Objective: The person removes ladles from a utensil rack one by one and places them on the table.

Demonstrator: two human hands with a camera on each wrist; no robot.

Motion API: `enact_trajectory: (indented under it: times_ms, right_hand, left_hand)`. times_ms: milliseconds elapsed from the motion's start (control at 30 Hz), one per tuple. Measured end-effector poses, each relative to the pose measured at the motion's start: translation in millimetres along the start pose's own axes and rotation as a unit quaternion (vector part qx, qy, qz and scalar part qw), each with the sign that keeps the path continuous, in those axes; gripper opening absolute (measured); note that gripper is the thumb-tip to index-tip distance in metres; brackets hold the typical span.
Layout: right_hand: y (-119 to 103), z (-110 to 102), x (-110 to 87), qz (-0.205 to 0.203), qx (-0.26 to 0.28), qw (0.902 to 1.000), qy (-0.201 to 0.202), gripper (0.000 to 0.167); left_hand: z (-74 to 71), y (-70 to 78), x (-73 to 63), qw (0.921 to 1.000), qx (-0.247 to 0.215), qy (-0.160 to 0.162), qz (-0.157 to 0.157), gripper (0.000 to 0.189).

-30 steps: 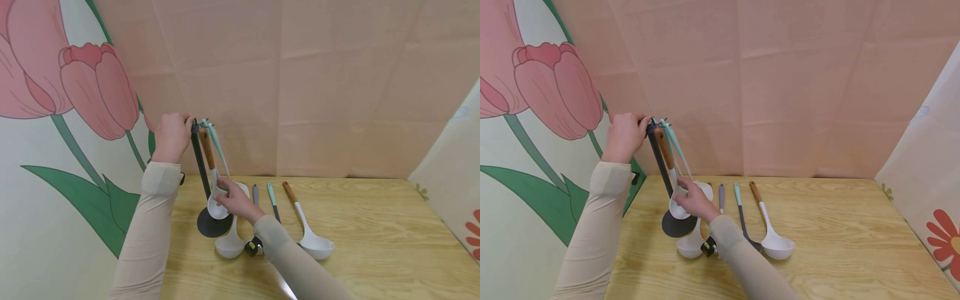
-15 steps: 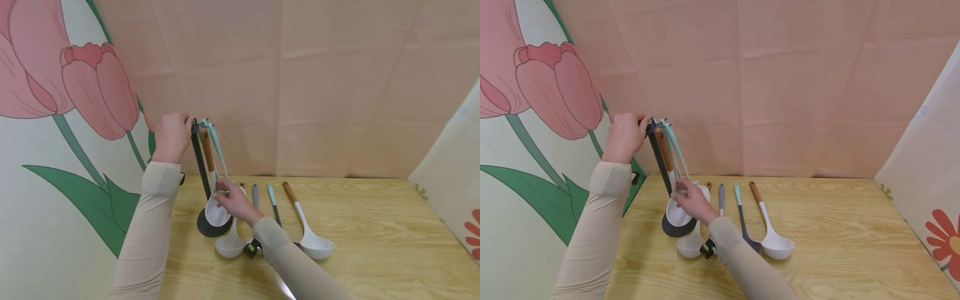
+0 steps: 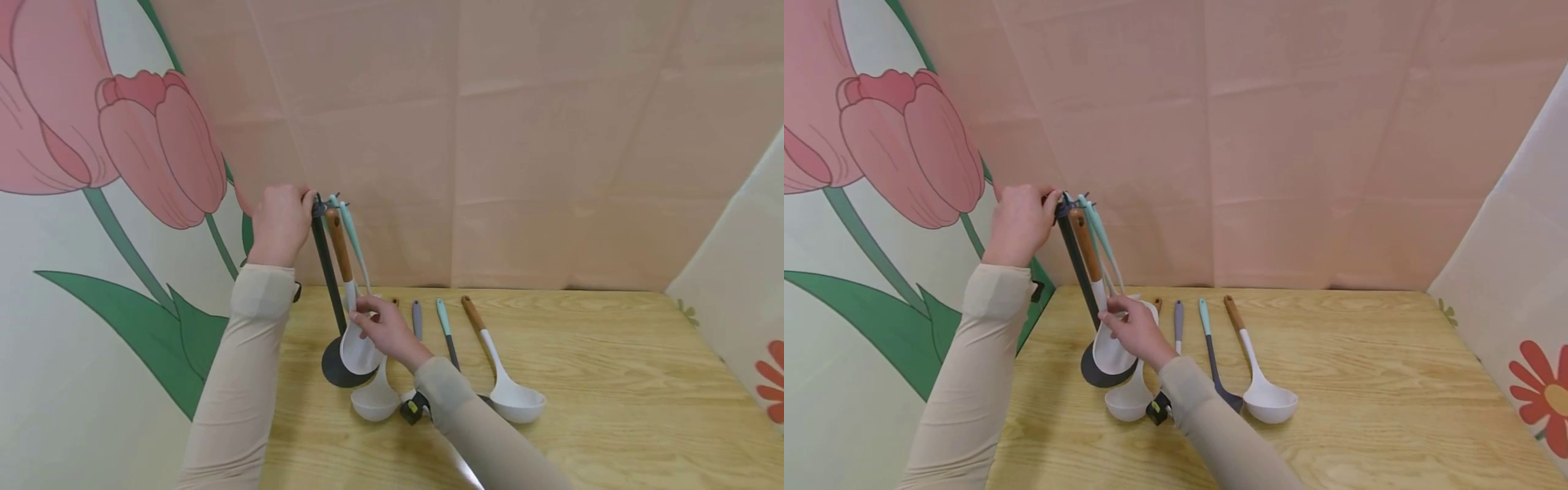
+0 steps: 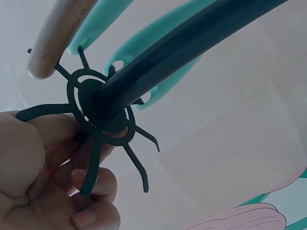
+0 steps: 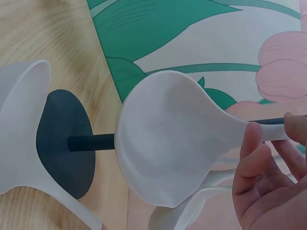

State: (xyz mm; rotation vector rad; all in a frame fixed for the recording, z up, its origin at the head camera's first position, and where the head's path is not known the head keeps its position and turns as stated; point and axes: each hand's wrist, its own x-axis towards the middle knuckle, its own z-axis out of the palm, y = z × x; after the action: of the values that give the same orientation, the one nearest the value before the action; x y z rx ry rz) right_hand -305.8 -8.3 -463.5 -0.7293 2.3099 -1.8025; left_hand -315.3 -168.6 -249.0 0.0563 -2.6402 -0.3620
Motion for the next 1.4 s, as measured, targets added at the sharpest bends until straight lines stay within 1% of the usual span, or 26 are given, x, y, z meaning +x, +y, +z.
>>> enact_trajectory:
  times_ms: [267,567,767,1167,1400]
  right_hand:
    - [1.1,-0.3,-3.6,-0.010,-0.008,0.9998,0.015,0.023]
    - [4.7,-1.2,-5.4,-0.021,-0.006,0.9997,0.006,0.024]
    - [3.6,-2.6,-7.9,-0.032,-0.003,0.9994,0.011,0.024]
    - [-0.4,-5.1,-8.9,-0.017,-0.030,0.9994,0.005,0.025]
    - [0.2,-4.8,-8.4,-0.019,-0.035,0.9992,0.008,0.024]
  left_hand:
    - [-1.0,-0.1,-0.7,1.0000,-0.004,-0.007,-0.004,0.038]
    - [-0.7,-0.2,-1.2,0.9999,-0.007,-0.009,-0.006,0.038]
    - [-0.2,-0.9,-1.3,0.9999,-0.008,-0.008,-0.006,0.038]
    - [0.1,-0.6,-0.6,0.9998,-0.009,-0.014,-0.010,0.038]
    - [0.2,0.2,-0.7,0.9999,-0.004,-0.014,-0.008,0.039]
